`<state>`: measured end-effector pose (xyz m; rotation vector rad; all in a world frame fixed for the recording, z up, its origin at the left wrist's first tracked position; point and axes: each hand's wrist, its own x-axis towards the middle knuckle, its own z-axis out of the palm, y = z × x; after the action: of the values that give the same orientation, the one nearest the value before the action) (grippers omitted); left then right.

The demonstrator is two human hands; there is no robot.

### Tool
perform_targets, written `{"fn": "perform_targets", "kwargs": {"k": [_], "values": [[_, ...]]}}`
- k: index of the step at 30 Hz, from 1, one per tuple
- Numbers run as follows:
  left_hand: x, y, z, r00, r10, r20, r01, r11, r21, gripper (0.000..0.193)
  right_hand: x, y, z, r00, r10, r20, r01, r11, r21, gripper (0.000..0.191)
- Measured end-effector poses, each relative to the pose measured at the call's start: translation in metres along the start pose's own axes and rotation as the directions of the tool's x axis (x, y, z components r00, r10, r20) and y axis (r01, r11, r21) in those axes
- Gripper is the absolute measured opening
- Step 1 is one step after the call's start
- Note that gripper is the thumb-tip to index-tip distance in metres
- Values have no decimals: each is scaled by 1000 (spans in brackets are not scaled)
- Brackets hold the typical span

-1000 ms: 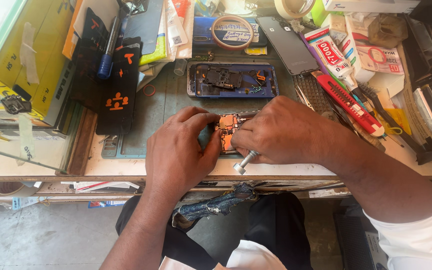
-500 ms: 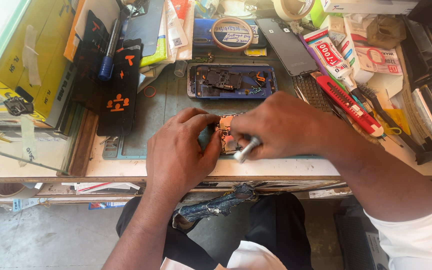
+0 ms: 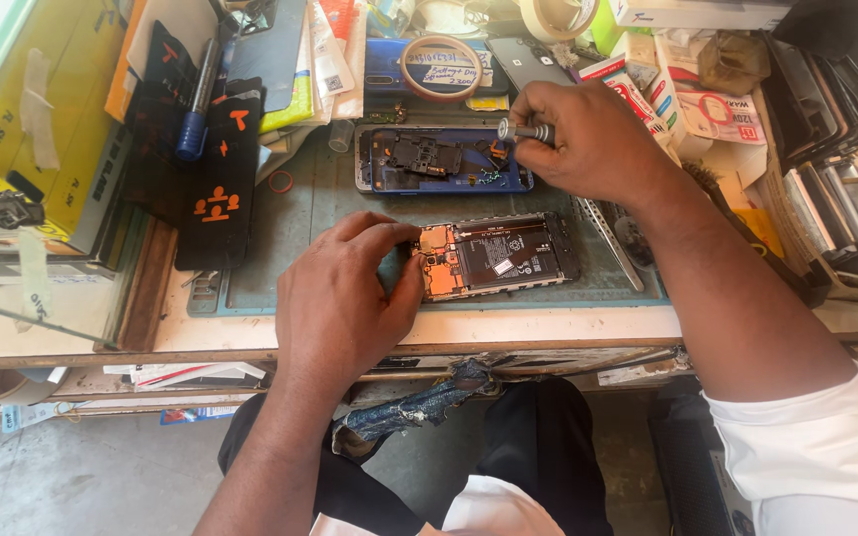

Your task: The person disassembles a smartphone by removing screws and prying open the casing. They manipulate internal components, including the battery and ribbon cables, using tweezers and a screwdriver. The person then reassembles the phone, securing the back cover and testing the device.

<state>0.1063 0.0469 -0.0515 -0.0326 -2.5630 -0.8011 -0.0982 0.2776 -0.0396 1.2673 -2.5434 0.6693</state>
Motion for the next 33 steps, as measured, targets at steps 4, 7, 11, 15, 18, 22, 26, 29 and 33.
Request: {"fn": "perform_targets", "kwargs": {"k": [4, 7, 11, 15, 18, 22, 26, 29, 33], "values": [[-2, 1, -1, 1000, 3, -8, -3, 1000, 6, 21, -1, -3, -3, 991, 130, -25, -131, 989, -75, 28], [0, 2, -1, 1000, 1, 5, -1, 1000, -9, 21, -3, -4, -10, 996, 91, -23, -92, 994, -58, 27], [0, 3, -2, 1000, 0, 6, 0, 1000, -21, 23, -2, -18, -13, 991, -80, 107, 59, 981, 184, 19], [3, 4, -2, 1000, -11, 25, 12, 1000, -15, 22, -7, -41, -15, 951, -156, 267, 99, 972, 213, 19], [6, 6, -3, 999, -33, 41, 34, 999, -23, 22, -8, -56, -16, 927, -206, 313, 128, 959, 251, 24], [7, 7, -3, 993, -87, 76, 91, 995, -41, 23, -4, -65, -10, 910, -208, 358, 143, 970, 198, 22], [8, 7, 0, 987, -122, 103, 128, 990, -53, 27, -3, -64, -6, 913, -169, 372, 107, 978, 181, 22], [8, 5, 0, 999, 16, 50, -15, 1000, -17, 39, -4, -63, -4, 925, -154, 348, 94, 978, 184, 20], [7, 3, 3, 995, 12, 100, -12, 1000, -5, 59, -5, -62, -4, 928, -159, 337, 100, 977, 186, 14]]}}
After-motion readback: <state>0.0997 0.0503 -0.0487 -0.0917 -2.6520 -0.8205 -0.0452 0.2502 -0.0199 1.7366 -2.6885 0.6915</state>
